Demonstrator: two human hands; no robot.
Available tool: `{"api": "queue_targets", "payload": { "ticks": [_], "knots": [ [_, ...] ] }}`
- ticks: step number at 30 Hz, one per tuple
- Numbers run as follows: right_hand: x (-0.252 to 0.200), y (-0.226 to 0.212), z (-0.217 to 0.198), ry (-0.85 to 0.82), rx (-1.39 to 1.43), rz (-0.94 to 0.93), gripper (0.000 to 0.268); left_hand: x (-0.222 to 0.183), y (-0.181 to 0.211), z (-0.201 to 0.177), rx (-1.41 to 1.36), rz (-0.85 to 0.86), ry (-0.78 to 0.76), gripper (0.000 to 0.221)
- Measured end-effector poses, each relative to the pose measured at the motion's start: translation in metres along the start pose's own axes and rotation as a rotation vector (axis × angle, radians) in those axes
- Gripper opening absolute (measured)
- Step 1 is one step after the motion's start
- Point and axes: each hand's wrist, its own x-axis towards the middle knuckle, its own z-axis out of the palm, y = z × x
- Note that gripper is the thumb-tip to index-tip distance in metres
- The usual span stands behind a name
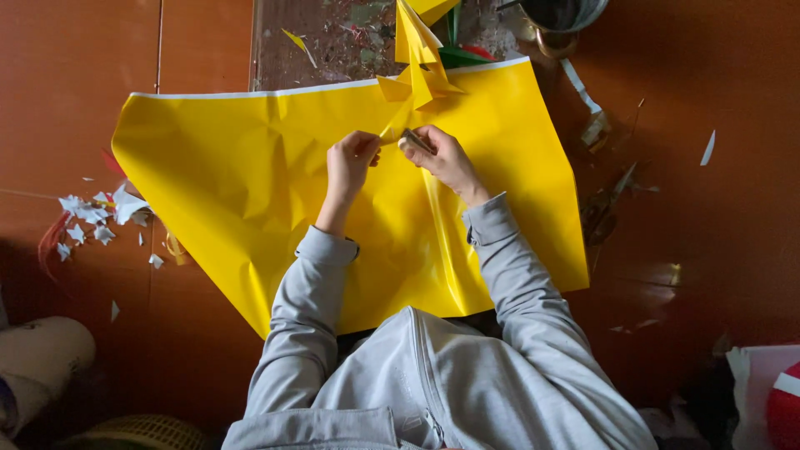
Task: Folding and gluing yellow and green paper to create origami birds.
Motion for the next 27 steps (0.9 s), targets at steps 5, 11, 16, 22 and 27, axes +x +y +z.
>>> {"api": "queue_targets", "payload": {
  "ticks": [5,11,16,22,27],
  "knots": [
    [0.0,-0.012,0.007,0.016,-0.045,0.054,0.034,-0.006,0.016,0.007,0.258,0.228,-0.009,0.007],
    [-0.008,-0.038,0.016,0.096,0.046,0.104,0.034,-0.008,0.014,0.01,0.28,0.307,-0.044,0.007],
    [-0.01,-0.043,0.017,0.128,0.096,0.095,0.031,-0.005,0.008,0.01,0.162,0.211,-0.037,0.01],
    [-0.008,-0.032,0.015,0.139,0.048,0.078,0.031,-0.005,0.005,0.012,0.097,0.142,-0.027,0.009],
    [0.004,-0.02,0.01,0.062,0.043,0.282,0.047,0.005,-0.022,0.002,-0.105,-0.025,0.161,0.012]
  ]
}}
